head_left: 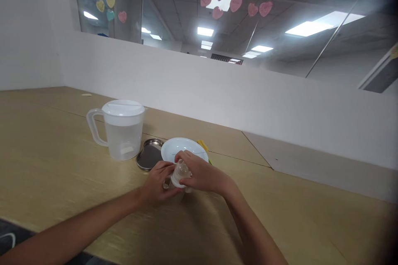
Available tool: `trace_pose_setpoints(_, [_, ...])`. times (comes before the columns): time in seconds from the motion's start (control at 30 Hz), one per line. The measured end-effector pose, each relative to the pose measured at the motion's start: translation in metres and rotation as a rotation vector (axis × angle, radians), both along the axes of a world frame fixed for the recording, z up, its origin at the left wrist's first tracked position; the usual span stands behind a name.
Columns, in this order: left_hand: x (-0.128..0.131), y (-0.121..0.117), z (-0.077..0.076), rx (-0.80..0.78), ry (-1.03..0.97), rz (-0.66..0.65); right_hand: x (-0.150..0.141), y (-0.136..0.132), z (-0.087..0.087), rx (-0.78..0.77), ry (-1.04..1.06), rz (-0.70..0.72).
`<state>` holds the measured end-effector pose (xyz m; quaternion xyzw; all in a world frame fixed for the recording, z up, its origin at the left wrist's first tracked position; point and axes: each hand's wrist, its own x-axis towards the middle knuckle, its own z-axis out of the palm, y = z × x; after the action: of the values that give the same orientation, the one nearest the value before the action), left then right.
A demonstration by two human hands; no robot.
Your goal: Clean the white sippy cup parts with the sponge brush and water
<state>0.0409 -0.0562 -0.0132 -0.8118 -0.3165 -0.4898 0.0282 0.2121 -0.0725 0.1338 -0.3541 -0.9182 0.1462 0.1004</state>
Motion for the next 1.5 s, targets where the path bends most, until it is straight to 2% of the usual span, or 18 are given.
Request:
trace_pose_setpoints(0.23, [0.002, 0.0, -0.002, -0.022, -0.027, 0.001, -0.006, -0.003, -0.002, 0.026, -0.083, -0.043])
trace_pose_setpoints(0.47, [0.001, 0.003, 0.001, -0.07, -0.031, -0.036, -0.003, 0.001, 0.0, -0.061, -0.059, -0.077])
trace_pose_setpoints(0.67, [0.001, 0.004, 0.004, -0.194, -0.084, -0.105, 0.011, 0.003, 0.008, -0.142, -0.047, -0.063])
trace_pose_setpoints(0.9, [0.0, 0.005, 0.003, -0.248, -0.055, -0.117, 0.017, 0.008, 0.009, -0.089, 0.031, -0.075])
trace_pose_setpoints(1.2, [0.005, 0.003, 0.001, -0.202, -0.107, -0.103, 0.009, -0.002, 0.003, 0.067, -0.009, -0.068])
trace_pose_setpoints(1.5, [0.005, 0.001, 0.006, -0.203, -0.087, -0.102, 0.006, -0.004, 0.005, 0.049, -0.07, -0.093])
